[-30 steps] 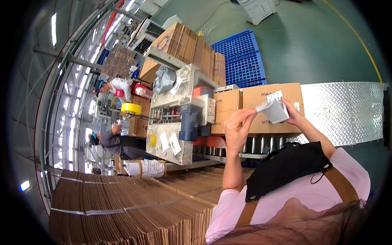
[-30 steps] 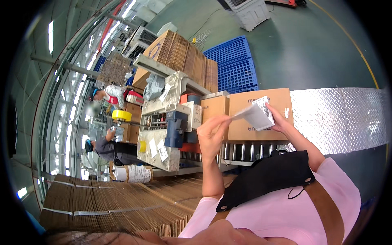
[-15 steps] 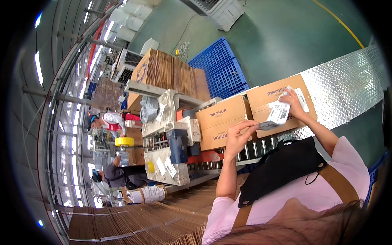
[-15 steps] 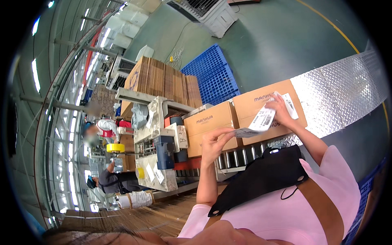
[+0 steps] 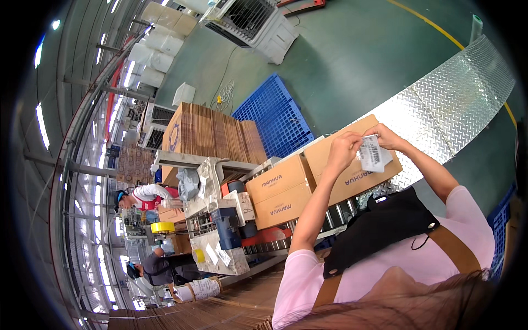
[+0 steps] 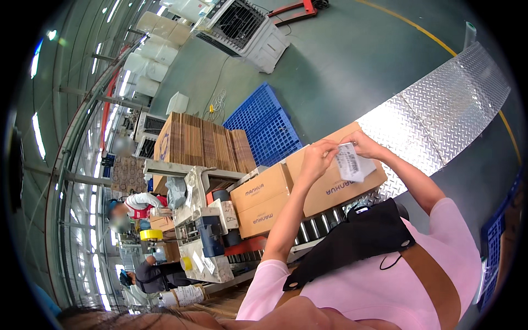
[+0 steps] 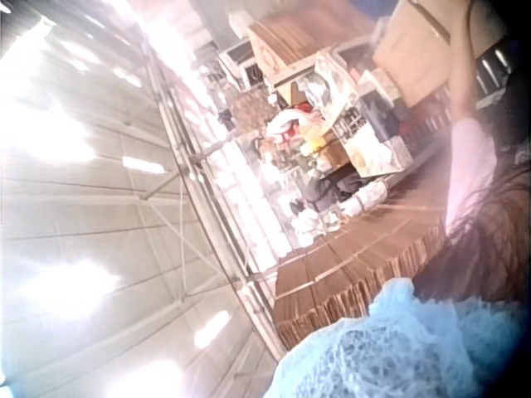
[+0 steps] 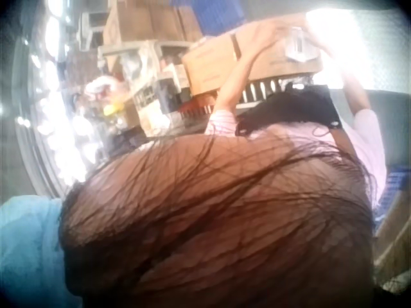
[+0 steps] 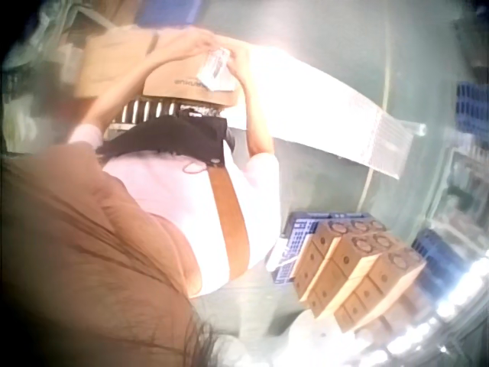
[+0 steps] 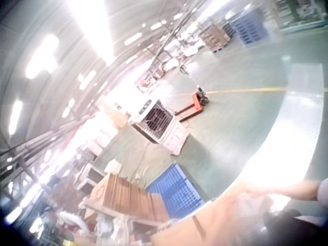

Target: The person holds sheets of labels, peeling off individual stickers and applying them to the tops of cardboard boxes moving along a roller conveyor.

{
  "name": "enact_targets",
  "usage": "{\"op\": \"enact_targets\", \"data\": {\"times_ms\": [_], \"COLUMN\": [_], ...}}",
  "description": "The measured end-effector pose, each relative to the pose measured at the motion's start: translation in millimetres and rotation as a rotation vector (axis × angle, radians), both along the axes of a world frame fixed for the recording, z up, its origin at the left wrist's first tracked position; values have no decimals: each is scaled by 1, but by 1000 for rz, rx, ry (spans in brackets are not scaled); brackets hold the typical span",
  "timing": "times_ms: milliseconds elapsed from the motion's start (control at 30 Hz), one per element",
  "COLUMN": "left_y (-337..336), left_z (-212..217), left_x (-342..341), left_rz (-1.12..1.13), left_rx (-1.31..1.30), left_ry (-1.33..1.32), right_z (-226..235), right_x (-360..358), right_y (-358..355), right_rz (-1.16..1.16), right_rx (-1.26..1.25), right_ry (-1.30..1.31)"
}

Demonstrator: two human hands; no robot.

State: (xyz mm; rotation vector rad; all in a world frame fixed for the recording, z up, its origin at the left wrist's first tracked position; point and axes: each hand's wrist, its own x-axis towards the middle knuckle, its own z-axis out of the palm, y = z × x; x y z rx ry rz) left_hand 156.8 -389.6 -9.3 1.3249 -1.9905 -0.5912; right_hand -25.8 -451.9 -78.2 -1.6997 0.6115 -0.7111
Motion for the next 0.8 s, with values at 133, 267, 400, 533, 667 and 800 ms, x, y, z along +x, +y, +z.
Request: {"op": "enact_targets", "data": {"times_ms": [133,267,400,533,667,800], "left_y": [0,19,38,54,73,97], "left_z": [5,-5,-14,-17,-25,-39], "left_x": [10,31,47,66,87,101], "left_rz": [177,383,474,493,520,596], "left_rx": [43,126,124,112,42,196], "left_ry": [152,466,719,615,577,865], "right_z": [-30,-36,-35,-34,-13,2], "right_x": [-7,2,20,41,56,64], "right_y": [-14,-14,-12,-3,18,38], "right_rz": [0,40,25,0,-115,-126], "right_rx": [148,278,298,283,-124,-362], "right_ry": [-37,-15,-8,-3,1,72]}}
